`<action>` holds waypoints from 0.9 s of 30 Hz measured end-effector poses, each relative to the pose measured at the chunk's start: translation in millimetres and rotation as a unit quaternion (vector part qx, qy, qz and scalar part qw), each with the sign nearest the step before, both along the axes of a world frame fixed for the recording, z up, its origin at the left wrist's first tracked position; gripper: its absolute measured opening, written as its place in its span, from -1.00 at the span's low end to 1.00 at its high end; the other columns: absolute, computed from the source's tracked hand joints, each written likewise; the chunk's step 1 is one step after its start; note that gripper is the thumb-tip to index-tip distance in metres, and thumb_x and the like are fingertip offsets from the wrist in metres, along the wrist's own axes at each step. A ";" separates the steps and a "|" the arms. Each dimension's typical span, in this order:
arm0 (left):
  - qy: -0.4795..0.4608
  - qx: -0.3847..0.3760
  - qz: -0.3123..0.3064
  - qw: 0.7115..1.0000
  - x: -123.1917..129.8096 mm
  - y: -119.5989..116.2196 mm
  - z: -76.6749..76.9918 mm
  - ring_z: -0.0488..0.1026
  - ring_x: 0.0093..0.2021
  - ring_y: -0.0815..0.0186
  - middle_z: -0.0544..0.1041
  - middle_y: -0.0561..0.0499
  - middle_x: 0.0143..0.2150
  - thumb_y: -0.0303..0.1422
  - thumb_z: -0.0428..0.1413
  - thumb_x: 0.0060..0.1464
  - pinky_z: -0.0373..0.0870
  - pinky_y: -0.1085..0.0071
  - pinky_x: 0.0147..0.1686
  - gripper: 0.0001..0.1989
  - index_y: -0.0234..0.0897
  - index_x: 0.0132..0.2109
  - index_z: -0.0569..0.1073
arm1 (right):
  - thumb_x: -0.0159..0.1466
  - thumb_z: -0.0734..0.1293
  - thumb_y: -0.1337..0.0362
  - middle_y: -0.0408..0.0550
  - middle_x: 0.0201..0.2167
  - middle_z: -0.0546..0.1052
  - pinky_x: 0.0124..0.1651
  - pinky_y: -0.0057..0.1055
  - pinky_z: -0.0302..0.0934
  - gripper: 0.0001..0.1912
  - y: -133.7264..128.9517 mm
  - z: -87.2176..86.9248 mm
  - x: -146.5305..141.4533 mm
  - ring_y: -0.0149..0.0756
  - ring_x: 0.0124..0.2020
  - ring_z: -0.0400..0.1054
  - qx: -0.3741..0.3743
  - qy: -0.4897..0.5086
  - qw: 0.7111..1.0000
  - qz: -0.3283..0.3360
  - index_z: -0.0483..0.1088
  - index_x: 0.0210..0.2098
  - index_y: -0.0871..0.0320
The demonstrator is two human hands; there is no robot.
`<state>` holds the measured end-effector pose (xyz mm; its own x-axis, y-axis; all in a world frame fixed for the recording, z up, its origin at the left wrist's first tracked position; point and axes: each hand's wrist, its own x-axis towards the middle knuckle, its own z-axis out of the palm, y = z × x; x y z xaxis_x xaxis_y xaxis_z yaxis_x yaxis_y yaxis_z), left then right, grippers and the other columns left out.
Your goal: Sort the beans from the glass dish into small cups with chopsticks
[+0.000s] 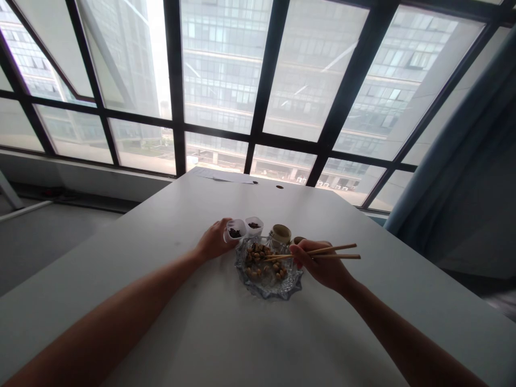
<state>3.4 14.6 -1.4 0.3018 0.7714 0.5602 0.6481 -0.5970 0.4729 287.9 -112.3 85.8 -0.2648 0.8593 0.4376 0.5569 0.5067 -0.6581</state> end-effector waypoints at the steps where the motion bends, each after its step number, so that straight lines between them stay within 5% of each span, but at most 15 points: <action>1: -0.001 0.001 -0.001 1.000 -0.1 0.3 -0.3 0.52 -0.05 0.02 0.54 -0.21 -0.03 -0.21 0.25 -0.07 0.46 0.13 -0.08 -0.41 -0.26 0.10 0.30 | 0.30 0.31 0.00 -0.10 -0.68 0.47 -0.62 -0.48 0.15 -0.54 0.0 0.7 -1.0 -0.39 -0.66 0.32 0.006 -0.013 1.000 0.005 0.41 -0.60 0.15; 9: -0.012 0.007 0.003 1.000 0.3 2.8 -3.2 0.53 -0.08 0.04 0.55 -0.17 -0.05 -0.21 0.27 -0.10 0.47 0.14 -0.09 -0.41 -0.23 0.09 0.32 | 0.30 0.32 0.02 -0.11 -0.68 0.46 -0.59 -0.47 0.18 -0.56 3.1 -1.1 -0.2 -0.41 -0.67 0.30 0.009 -0.024 0.999 0.040 0.42 -0.59 0.15; 15: -0.012 0.006 -0.005 1.000 0.1 2.2 -2.2 0.53 -0.06 0.04 0.55 -0.17 -0.05 -0.23 0.26 -0.10 0.46 0.15 -0.07 -0.41 -0.23 0.09 0.32 | 0.18 0.39 -0.10 -0.09 -0.72 0.49 -0.63 -0.46 0.23 -0.53 3.7 -4.6 6.9 -0.36 -0.71 0.35 -0.042 0.145 0.987 -0.049 0.46 -0.59 0.16; 22: -0.010 -0.006 -0.001 1.000 0.0 1.1 -1.0 0.53 -0.07 0.04 0.55 -0.19 -0.04 -0.21 0.25 -0.09 0.46 0.14 -0.08 -0.41 -0.25 0.10 0.31 | -0.10 0.58 -0.08 -0.09 -0.71 0.49 -0.65 -0.53 0.28 -0.52 -1.3 -24.8 16.7 -0.42 -0.69 0.34 -0.135 0.457 0.867 -0.146 0.50 -0.52 0.23; 27: -0.020 -0.008 -0.002 1.000 0.2 1.2 -1.3 0.54 -0.13 0.09 0.57 -0.15 -0.08 -0.20 0.25 -0.09 0.47 0.18 -0.13 -0.42 -0.23 0.09 0.32 | -0.14 0.61 -0.03 -0.12 -0.68 0.49 -0.63 -0.57 0.32 -0.53 -12.1 -46.0 20.7 -0.44 -0.65 0.35 -0.159 0.513 0.825 -0.177 0.49 -0.50 0.22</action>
